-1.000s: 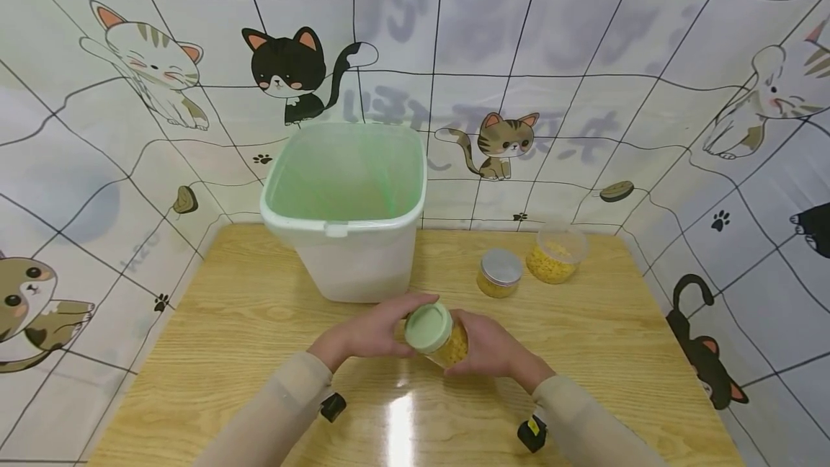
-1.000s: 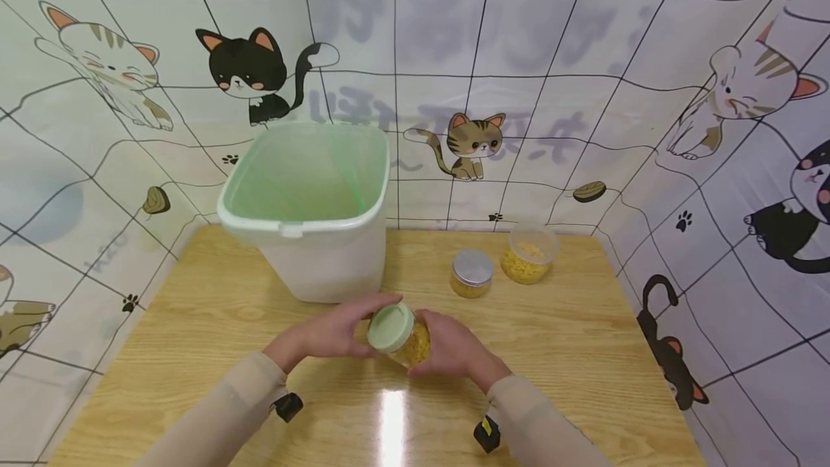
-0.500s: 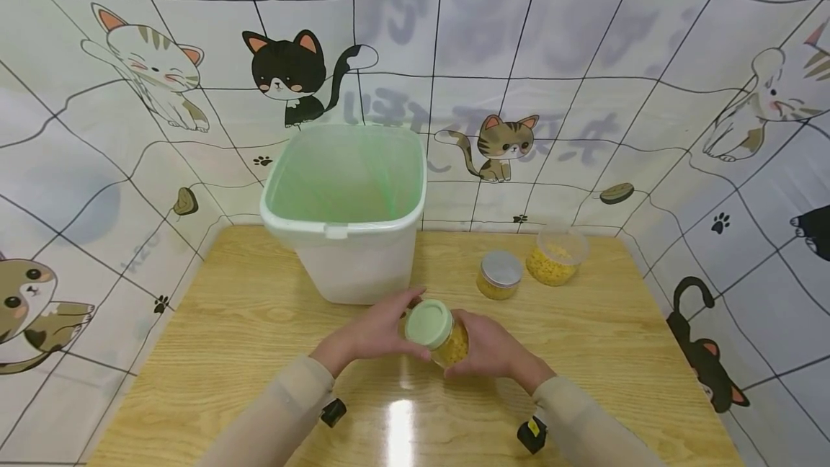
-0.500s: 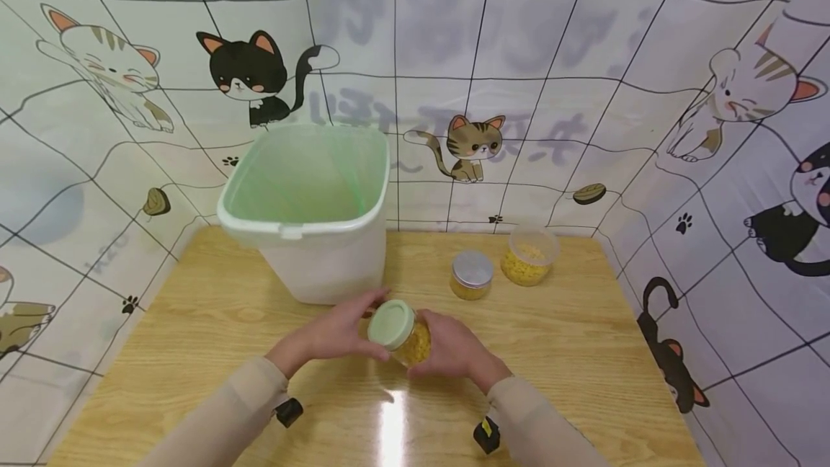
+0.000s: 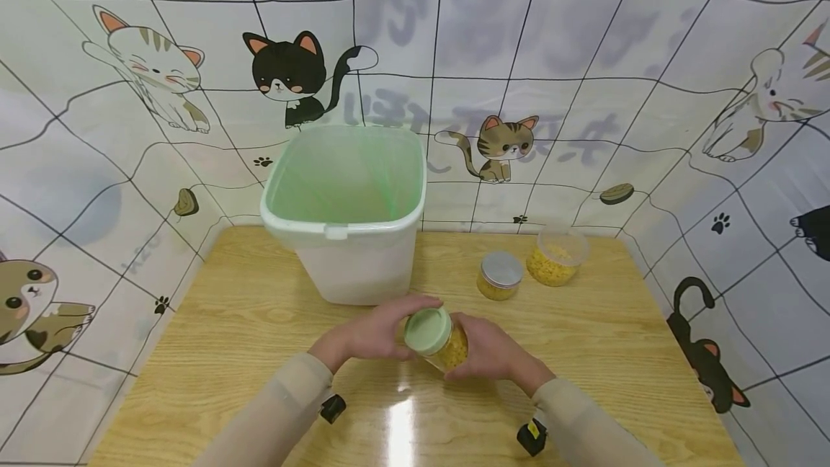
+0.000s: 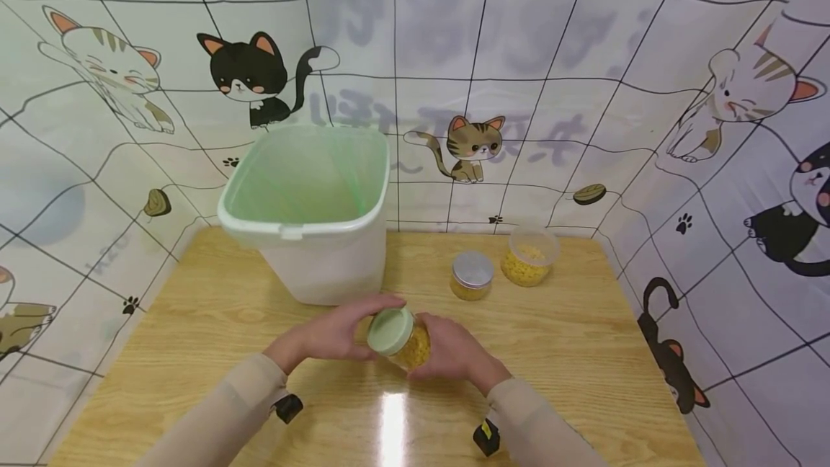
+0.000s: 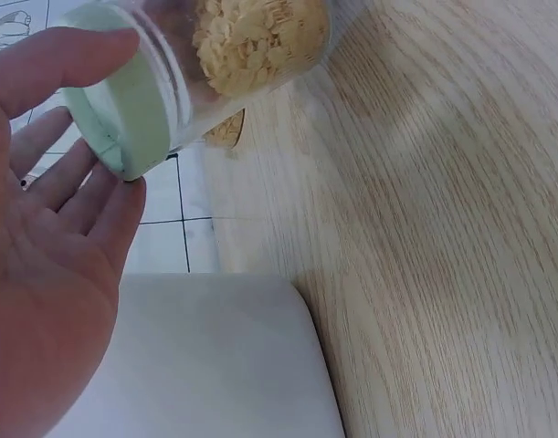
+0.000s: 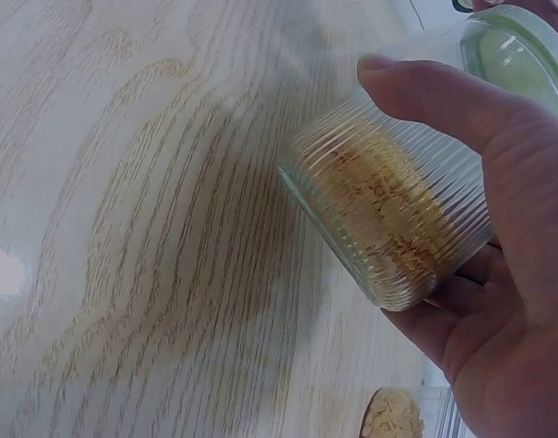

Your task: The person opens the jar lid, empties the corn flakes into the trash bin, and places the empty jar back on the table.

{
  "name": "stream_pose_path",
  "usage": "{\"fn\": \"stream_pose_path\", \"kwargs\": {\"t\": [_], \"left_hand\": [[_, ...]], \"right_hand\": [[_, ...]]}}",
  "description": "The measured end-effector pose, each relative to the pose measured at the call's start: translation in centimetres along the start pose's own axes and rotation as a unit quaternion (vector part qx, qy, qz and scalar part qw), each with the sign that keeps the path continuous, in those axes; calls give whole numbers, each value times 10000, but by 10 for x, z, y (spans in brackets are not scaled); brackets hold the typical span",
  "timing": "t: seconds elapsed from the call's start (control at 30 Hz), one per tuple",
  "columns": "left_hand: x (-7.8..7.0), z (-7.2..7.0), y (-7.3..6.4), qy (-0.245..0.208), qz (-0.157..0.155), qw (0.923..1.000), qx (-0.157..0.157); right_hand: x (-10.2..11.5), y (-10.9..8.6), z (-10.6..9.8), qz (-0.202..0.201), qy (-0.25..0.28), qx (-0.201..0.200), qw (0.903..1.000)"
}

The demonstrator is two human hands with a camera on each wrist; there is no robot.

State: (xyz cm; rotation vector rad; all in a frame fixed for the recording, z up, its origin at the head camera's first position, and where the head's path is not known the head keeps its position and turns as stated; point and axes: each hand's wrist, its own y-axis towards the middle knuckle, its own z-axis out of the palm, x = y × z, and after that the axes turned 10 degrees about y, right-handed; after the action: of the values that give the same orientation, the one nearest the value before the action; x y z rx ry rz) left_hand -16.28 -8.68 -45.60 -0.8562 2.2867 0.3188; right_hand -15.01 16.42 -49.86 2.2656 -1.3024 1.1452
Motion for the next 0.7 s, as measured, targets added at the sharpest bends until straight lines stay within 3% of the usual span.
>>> {"fn": "stream_pose_path", "kwargs": {"t": [0.1, 0.3, 0.47, 0.6, 0.7], "left_hand": [[1, 1, 1, 162, -128, 9997, -154], [2, 5, 5, 404, -756, 9953, -456], [0, 7, 7, 268, -1012, 9937, -392], [-1, 6, 4, 84, -912, 9957, -110], [-2, 5, 2, -70, -609, 9981, 28]], "right_hand": [[0, 0, 0, 11, -1, 3, 10000], [0, -1, -1, 92, -8, -62, 9999], [0, -1, -2, 95, -6, -85, 9999], [1, -2, -2, 54, -66, -88, 9999], [1, -3, -2, 11, -109, -93, 9999]]}}
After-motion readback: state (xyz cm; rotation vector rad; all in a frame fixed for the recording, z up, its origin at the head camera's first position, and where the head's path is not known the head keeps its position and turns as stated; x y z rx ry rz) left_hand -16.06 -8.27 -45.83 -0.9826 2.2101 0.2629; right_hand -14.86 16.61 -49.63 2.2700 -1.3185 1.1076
